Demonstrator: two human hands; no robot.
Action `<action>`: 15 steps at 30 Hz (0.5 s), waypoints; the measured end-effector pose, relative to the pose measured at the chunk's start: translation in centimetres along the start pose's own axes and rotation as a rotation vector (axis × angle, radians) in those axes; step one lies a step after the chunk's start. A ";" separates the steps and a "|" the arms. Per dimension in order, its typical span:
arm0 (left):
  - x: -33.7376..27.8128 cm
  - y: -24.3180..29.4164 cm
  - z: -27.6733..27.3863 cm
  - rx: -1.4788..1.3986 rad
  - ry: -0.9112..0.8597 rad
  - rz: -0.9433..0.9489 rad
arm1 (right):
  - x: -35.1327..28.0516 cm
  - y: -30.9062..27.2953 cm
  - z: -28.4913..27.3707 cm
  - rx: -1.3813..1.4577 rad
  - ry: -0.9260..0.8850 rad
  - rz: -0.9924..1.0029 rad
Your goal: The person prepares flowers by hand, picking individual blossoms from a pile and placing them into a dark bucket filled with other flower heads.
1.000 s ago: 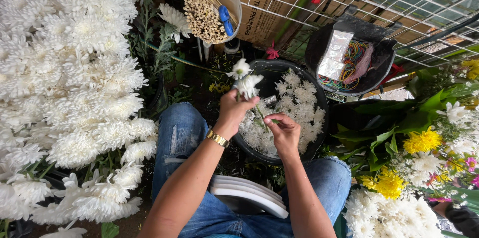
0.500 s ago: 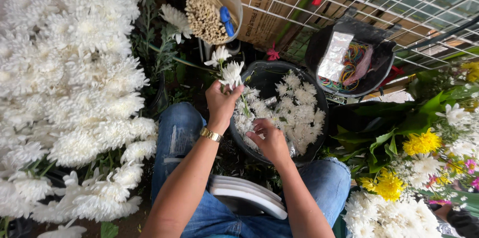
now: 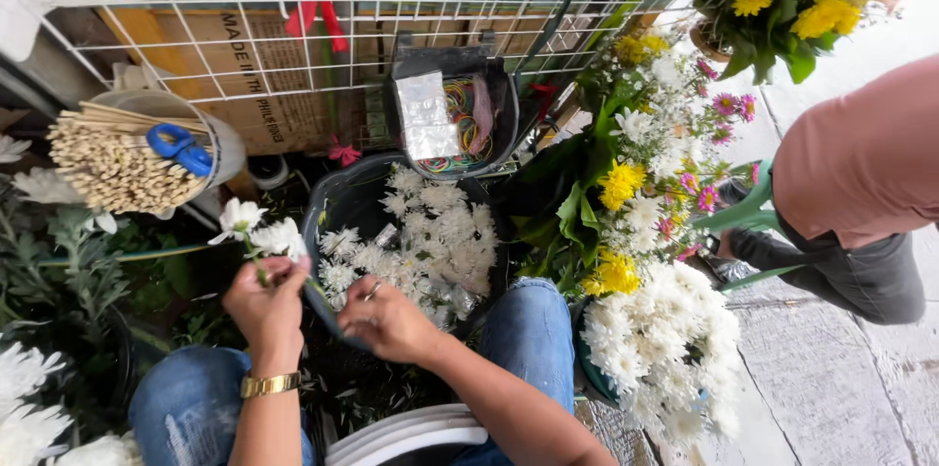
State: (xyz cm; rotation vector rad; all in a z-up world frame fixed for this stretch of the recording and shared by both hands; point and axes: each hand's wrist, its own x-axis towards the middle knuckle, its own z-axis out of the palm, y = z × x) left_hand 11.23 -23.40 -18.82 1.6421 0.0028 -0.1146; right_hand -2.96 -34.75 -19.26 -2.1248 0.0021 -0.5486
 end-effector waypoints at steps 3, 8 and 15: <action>1.0 0.3 -1.5 -0.147 0.053 -0.022 | -1.2 -0.1 0.8 -0.102 -0.257 -0.170; 0.5 1.1 -2.0 -0.118 0.076 0.020 | -1.7 -0.1 0.4 -0.517 -1.179 0.407; -3.5 4.5 1.0 0.105 -0.131 -0.057 | 0.1 1.3 -0.4 0.552 -0.180 0.646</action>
